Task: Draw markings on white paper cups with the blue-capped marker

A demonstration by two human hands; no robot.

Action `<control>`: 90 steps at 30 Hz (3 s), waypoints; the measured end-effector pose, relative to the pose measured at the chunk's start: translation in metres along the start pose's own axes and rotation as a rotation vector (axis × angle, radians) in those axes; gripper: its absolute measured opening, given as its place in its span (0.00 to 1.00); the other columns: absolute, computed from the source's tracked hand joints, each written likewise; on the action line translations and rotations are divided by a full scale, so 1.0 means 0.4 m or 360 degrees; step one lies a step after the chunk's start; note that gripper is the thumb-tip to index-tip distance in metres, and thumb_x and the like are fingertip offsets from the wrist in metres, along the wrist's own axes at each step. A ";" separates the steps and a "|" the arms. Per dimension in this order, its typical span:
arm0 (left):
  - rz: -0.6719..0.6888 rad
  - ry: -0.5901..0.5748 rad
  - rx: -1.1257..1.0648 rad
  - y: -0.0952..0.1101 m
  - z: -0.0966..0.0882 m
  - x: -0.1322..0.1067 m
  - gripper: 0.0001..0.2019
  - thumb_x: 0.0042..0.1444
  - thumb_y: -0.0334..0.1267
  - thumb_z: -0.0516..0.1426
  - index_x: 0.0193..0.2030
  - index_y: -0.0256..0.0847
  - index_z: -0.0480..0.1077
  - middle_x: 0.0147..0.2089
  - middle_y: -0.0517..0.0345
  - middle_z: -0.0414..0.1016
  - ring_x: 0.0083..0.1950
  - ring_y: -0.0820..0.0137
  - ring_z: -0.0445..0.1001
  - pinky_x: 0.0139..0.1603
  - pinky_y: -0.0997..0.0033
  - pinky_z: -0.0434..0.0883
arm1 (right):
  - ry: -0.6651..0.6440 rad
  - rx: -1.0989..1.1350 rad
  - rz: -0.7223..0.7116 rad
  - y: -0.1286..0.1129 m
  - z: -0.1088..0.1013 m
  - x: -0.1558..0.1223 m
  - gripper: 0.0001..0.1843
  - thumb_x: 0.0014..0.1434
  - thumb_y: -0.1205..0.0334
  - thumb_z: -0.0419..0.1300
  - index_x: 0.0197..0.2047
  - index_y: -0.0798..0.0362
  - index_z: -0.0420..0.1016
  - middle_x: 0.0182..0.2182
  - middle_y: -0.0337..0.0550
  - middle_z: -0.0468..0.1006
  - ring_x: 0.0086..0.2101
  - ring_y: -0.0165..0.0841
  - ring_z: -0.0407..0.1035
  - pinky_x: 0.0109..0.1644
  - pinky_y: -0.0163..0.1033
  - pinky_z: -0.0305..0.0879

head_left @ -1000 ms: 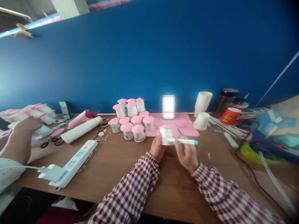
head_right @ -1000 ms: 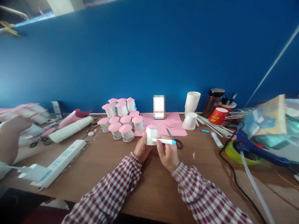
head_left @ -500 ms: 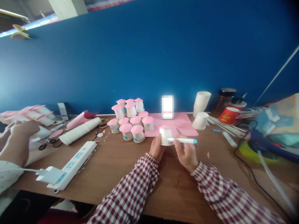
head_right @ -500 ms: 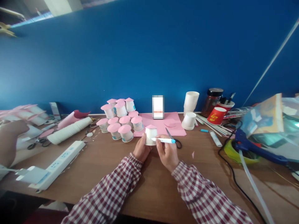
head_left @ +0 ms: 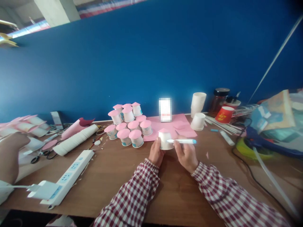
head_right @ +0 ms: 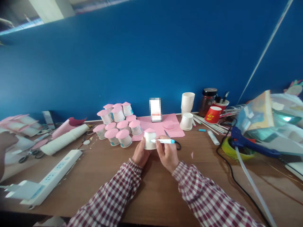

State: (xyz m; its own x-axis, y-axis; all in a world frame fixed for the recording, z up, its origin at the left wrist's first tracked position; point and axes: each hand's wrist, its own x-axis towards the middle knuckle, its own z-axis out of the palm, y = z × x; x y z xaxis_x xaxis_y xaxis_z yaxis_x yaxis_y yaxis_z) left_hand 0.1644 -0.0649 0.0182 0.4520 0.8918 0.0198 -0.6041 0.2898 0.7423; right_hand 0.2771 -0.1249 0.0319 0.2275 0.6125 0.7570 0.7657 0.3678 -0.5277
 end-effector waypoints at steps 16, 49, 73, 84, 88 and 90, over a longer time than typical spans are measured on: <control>-0.0024 -0.0026 0.0052 -0.002 -0.004 -0.001 0.21 0.57 0.48 0.53 0.49 0.32 0.69 0.48 0.45 0.74 0.49 0.61 0.72 0.52 0.62 0.66 | 0.0066 -0.0015 0.0033 0.004 -0.006 0.009 0.09 0.62 0.61 0.50 0.35 0.53 0.69 0.26 0.43 0.76 0.32 0.35 0.72 0.38 0.39 0.68; -0.0201 -0.0022 -0.0123 0.001 -0.013 0.002 0.25 0.56 0.52 0.51 0.52 0.34 0.67 0.52 0.44 0.71 0.54 0.58 0.69 0.54 0.61 0.67 | 0.0116 0.0131 0.0192 0.013 -0.009 0.018 0.11 0.62 0.59 0.50 0.36 0.52 0.71 0.30 0.44 0.78 0.30 0.34 0.73 0.36 0.38 0.70; -0.0187 -0.0097 -0.0112 0.001 -0.012 0.000 0.26 0.58 0.51 0.50 0.54 0.32 0.65 0.54 0.43 0.70 0.55 0.58 0.68 0.55 0.60 0.66 | 0.0081 0.0158 0.0210 0.013 -0.010 0.017 0.09 0.61 0.60 0.51 0.35 0.52 0.71 0.29 0.41 0.77 0.31 0.32 0.72 0.37 0.35 0.68; -0.0193 -0.0093 -0.0119 0.001 -0.009 -0.002 0.26 0.58 0.51 0.50 0.54 0.32 0.66 0.54 0.43 0.70 0.54 0.59 0.69 0.55 0.60 0.66 | 0.0076 0.0177 0.0217 0.014 -0.012 0.017 0.09 0.61 0.60 0.51 0.36 0.52 0.71 0.29 0.42 0.77 0.31 0.32 0.72 0.35 0.36 0.68; -0.0198 -0.0101 -0.0122 0.001 -0.010 -0.001 0.26 0.58 0.51 0.50 0.54 0.32 0.66 0.54 0.42 0.70 0.54 0.59 0.69 0.55 0.61 0.66 | 0.0075 0.0172 0.0211 0.012 -0.012 0.017 0.08 0.61 0.61 0.51 0.36 0.52 0.71 0.29 0.41 0.77 0.31 0.32 0.72 0.36 0.35 0.68; -0.0201 -0.0109 -0.0118 0.001 -0.011 -0.001 0.26 0.58 0.51 0.50 0.55 0.32 0.65 0.54 0.42 0.70 0.54 0.59 0.69 0.55 0.61 0.65 | 0.0078 0.0172 0.0211 0.013 -0.011 0.017 0.08 0.61 0.61 0.51 0.36 0.51 0.71 0.29 0.41 0.77 0.31 0.32 0.72 0.36 0.35 0.68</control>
State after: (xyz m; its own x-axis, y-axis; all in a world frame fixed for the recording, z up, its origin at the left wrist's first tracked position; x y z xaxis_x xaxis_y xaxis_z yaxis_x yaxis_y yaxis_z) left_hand 0.1610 -0.0637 0.0155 0.5696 0.8216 -0.0227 -0.5855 0.4250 0.6904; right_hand 0.2852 -0.1220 0.0360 0.3535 0.6268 0.6943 0.6582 0.3607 -0.6608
